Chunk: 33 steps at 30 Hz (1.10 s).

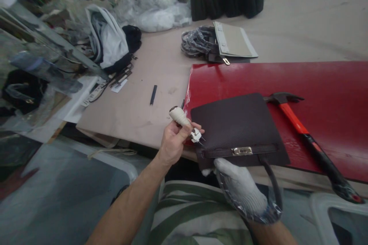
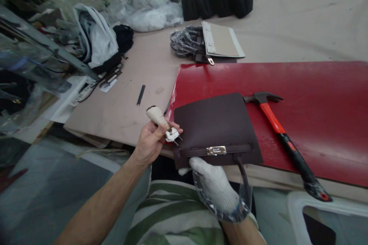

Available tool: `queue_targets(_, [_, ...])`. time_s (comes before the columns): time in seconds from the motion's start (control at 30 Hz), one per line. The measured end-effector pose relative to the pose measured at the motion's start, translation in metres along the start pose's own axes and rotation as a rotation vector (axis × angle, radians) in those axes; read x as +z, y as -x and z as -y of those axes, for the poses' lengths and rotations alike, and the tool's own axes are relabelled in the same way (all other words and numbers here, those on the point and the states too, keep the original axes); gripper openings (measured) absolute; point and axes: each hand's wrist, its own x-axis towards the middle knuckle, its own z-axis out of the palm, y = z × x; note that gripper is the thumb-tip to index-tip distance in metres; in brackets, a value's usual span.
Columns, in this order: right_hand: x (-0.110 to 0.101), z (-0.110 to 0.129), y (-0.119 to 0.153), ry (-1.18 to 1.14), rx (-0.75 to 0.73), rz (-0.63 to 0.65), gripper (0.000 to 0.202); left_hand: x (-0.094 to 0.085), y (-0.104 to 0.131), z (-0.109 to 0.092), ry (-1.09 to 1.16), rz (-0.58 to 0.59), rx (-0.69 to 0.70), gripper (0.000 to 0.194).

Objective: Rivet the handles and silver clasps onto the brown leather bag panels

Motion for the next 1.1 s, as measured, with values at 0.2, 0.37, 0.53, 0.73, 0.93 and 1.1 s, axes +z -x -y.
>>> queue_targets(0.2, [-0.006, -0.01, -0.006, -0.006, -0.032, 0.018, 0.025, -0.004, 0.012, 0.005, -0.086, 0.061, 0.056, 0.04])
queue_targets(0.37, [-0.006, -0.014, -0.007, -0.049, -0.019, 0.012, 0.032, -0.009, 0.016, 0.009, -0.155, 0.101, 0.088, 0.036])
queue_targets(0.53, [0.004, -0.001, -0.004, -0.026, -0.026, -0.015, 0.026, -0.009, 0.014, 0.007, -0.204, 0.099, 0.091, 0.038])
queue_targets(0.73, [0.015, 0.009, 0.0, 0.032, -0.038, -0.015, 0.01, -0.003, 0.016, 0.0, -0.273, 0.066, 0.076, 0.039])
queue_targets(0.93, [0.012, 0.015, 0.002, 0.099, 0.063, 0.012, 0.029, 0.003, 0.019, -0.006, -0.35, 0.043, 0.123, 0.039])
queue_targets(1.1, [0.006, 0.016, 0.003, 0.089, 0.186, 0.016, 0.041, 0.004, 0.014, -0.009, -0.298, 0.039, 0.113, 0.044])
